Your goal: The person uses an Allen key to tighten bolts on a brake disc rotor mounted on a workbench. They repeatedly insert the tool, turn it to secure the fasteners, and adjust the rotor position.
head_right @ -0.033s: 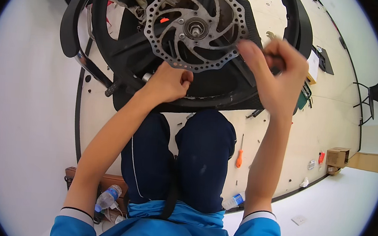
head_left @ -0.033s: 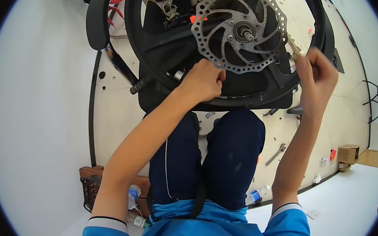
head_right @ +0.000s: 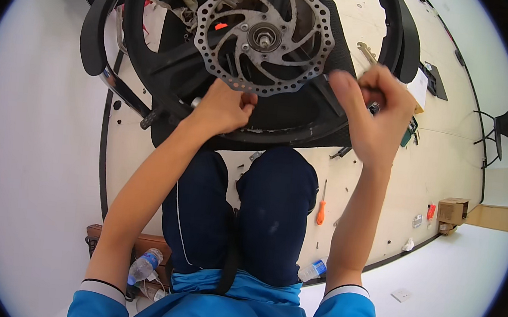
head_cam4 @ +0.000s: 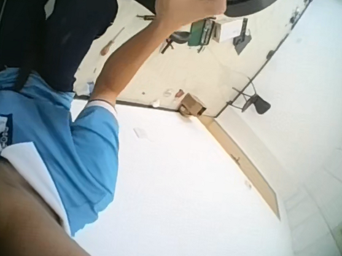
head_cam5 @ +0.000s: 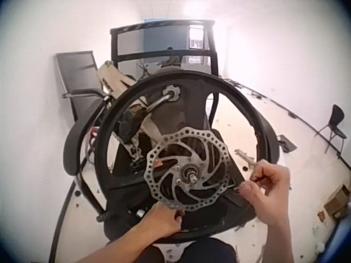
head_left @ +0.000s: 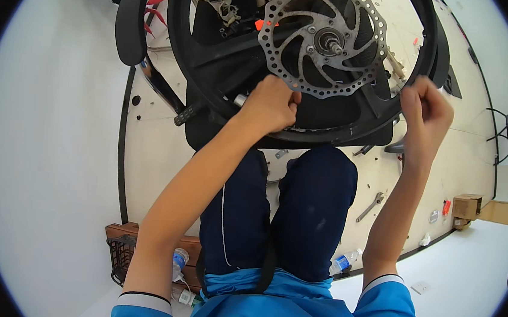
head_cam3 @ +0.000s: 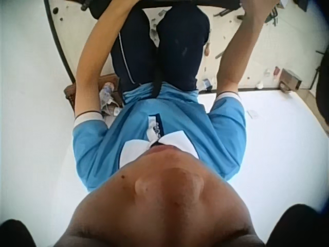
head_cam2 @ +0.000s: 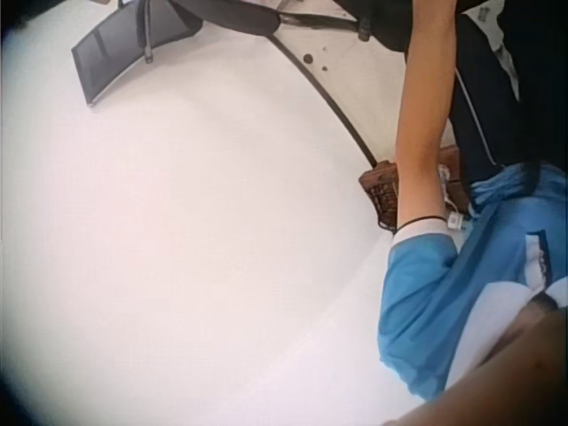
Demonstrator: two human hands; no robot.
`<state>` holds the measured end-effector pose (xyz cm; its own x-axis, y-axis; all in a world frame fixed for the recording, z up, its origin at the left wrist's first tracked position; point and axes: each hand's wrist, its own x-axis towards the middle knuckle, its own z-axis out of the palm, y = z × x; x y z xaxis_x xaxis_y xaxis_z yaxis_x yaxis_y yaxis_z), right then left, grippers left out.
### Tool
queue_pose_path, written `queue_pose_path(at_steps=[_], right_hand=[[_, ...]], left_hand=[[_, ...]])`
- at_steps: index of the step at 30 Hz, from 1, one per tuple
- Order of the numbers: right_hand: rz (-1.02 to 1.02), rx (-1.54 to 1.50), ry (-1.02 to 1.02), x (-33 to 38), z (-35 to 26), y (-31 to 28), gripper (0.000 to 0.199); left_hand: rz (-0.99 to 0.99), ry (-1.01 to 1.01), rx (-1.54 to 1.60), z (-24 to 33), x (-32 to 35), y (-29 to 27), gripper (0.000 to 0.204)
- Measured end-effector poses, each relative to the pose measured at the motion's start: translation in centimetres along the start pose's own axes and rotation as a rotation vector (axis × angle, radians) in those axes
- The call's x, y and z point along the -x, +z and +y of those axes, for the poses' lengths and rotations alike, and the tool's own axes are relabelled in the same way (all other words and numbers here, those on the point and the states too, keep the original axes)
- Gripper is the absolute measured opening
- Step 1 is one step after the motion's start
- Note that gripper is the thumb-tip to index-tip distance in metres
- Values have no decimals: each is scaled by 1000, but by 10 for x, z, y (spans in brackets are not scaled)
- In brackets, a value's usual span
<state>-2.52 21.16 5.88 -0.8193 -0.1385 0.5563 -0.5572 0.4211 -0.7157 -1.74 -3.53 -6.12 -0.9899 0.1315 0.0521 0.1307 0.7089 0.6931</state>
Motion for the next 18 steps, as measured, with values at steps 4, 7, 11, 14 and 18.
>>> queue_pose_path(at_steps=[4,7,11,14,18], right_hand=[[0,-103,160,49,10,-14,40],[-7,-129,210,76,14,-25,40],[-41,-124,257,107,16,-33,44],[-60,-159,294,121,14,-35,45],[-80,-195,319,132,17,-37,43]], left_hand=[[197,188,-158,-6,6,-5,7],[301,419,-302,0,8,-6,9],[32,135,-422,26,30,1,23],[-151,-8,-470,44,29,-6,35],[-238,-106,-420,53,14,-9,40]])
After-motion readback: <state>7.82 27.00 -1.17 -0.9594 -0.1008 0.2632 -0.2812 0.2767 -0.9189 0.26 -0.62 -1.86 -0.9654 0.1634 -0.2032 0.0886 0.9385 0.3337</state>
